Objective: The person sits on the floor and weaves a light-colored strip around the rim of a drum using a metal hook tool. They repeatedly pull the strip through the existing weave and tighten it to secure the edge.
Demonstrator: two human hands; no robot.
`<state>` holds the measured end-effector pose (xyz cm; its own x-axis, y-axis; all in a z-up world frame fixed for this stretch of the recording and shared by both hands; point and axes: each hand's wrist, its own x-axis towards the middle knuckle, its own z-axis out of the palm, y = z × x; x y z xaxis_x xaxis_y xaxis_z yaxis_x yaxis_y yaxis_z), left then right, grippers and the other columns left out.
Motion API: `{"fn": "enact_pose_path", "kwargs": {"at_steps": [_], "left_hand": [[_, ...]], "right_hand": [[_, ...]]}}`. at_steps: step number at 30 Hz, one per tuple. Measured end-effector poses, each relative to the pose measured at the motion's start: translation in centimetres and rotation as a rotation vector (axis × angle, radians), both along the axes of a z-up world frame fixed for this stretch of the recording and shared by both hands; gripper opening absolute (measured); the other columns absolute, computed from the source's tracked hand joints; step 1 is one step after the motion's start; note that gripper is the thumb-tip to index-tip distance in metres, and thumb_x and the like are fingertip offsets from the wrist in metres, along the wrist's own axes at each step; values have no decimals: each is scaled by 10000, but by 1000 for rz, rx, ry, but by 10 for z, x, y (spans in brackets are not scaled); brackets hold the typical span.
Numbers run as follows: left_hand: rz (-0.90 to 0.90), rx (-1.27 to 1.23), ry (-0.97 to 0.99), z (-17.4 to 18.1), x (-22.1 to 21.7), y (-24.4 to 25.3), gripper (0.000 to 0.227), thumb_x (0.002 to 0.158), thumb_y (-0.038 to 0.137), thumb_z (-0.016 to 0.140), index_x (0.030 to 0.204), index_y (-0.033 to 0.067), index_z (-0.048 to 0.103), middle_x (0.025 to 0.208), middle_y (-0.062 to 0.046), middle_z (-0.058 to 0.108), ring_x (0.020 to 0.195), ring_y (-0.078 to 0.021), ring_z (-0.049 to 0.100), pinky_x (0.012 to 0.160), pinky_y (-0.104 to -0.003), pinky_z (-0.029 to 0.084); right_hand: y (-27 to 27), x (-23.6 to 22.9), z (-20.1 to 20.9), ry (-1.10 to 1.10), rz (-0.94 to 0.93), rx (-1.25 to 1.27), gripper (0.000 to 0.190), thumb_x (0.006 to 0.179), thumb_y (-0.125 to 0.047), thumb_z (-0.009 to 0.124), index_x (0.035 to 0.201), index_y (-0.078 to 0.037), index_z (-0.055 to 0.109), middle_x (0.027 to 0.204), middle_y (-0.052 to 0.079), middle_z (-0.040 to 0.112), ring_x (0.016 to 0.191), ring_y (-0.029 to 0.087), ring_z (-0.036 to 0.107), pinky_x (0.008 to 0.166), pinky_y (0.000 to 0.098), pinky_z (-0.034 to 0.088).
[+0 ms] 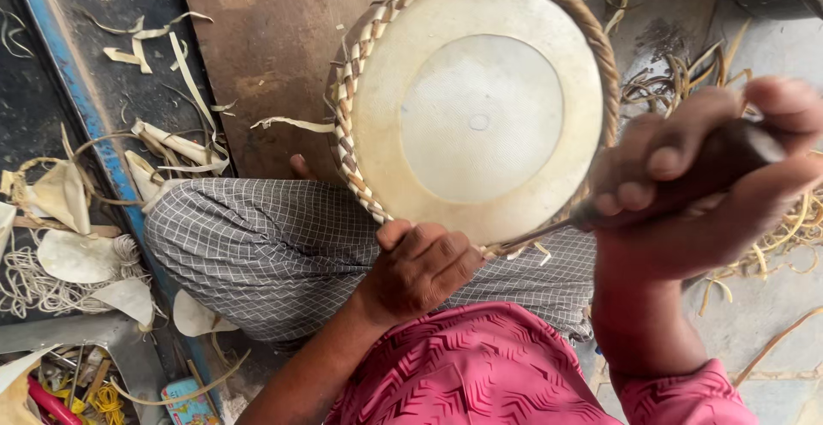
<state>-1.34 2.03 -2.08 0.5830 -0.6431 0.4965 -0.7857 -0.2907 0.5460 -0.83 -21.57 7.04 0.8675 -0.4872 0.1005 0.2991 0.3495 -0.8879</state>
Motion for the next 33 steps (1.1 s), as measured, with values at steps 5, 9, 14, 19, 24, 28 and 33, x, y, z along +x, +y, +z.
{"fn": "enact_pose_path", "kwargs": {"at_steps": [5,9,14,19,24,28,33], "left_hand": [[3,15,22,2,1,1,150,953,233,713,1093,183,695,1072,72,625,999,-125,566,931,-368,288],[3,37,-3,5,4,2,129,962,243,696,1079,190,688,1042,75,602,993,-111,562,921,-362,288],[6,0,33,4,7,0,90,968,265,699,1045,225,674,1065,47,638,978,-159,588,903,-379,317],[-16,-1,47,2,15,-1,162,992,272,732,1119,172,746,1077,14,645,1001,-194,593,981,-370,382],[-69,37,116,7,32,10,145,962,345,750,999,212,707,996,63,636,984,-158,590,944,-395,355],[-4,-38,69,19,29,10,201,946,378,744,991,183,724,989,39,626,953,-155,567,937,-396,343],[202,-352,157,9,-11,27,217,1026,315,691,989,102,684,886,18,612,825,-152,584,829,-358,435]], "right_hand": [[18,15,6,87,44,-172,404,1117,-466,521,1250,-91,453,780,100,502,509,166,494,449,323,430],[37,17,22,415,44,-531,297,1040,-319,592,1010,-44,485,764,127,493,454,197,523,442,356,461],[32,11,25,471,623,-432,68,949,-68,663,994,-23,639,840,174,602,673,260,630,567,342,521],[44,41,-38,22,833,-375,115,1059,-95,679,1115,-73,581,912,90,644,787,157,617,682,300,493],[35,29,-36,76,734,344,182,969,-106,753,1065,-58,606,806,37,629,681,105,588,616,277,479],[27,-5,-26,172,478,-248,211,1004,-175,722,1117,-43,602,882,53,622,749,138,598,678,270,489],[17,-87,-23,313,240,-1056,44,1004,-120,708,1023,-94,678,948,25,679,799,169,673,716,330,522]]}}
